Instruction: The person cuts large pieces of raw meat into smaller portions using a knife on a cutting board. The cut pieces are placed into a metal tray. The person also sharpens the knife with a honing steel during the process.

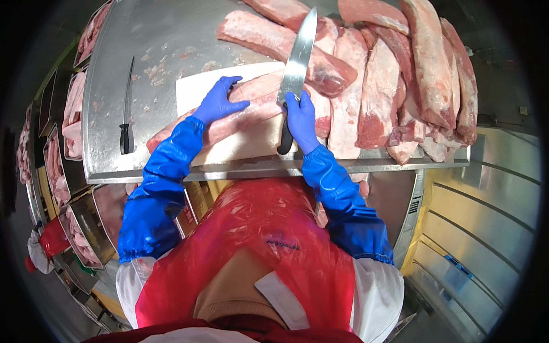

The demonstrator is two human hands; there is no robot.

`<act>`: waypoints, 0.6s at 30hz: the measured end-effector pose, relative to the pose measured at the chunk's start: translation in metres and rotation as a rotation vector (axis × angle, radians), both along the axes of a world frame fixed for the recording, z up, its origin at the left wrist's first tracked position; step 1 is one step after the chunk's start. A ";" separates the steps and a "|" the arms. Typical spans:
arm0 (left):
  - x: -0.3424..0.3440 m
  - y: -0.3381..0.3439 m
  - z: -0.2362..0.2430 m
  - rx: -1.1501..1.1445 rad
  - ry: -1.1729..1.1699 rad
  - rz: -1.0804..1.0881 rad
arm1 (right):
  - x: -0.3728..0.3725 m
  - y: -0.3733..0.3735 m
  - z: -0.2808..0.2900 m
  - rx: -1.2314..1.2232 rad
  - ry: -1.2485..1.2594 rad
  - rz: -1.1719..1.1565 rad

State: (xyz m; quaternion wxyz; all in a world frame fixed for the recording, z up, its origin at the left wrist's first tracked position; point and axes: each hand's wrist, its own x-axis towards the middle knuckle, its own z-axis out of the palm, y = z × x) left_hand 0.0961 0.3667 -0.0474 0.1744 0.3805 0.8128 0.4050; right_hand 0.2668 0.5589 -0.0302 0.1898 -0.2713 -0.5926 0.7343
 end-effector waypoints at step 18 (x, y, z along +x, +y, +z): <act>0.092 -0.169 0.048 -0.435 0.596 0.366 | 0.035 -0.020 0.042 1.047 -0.399 0.402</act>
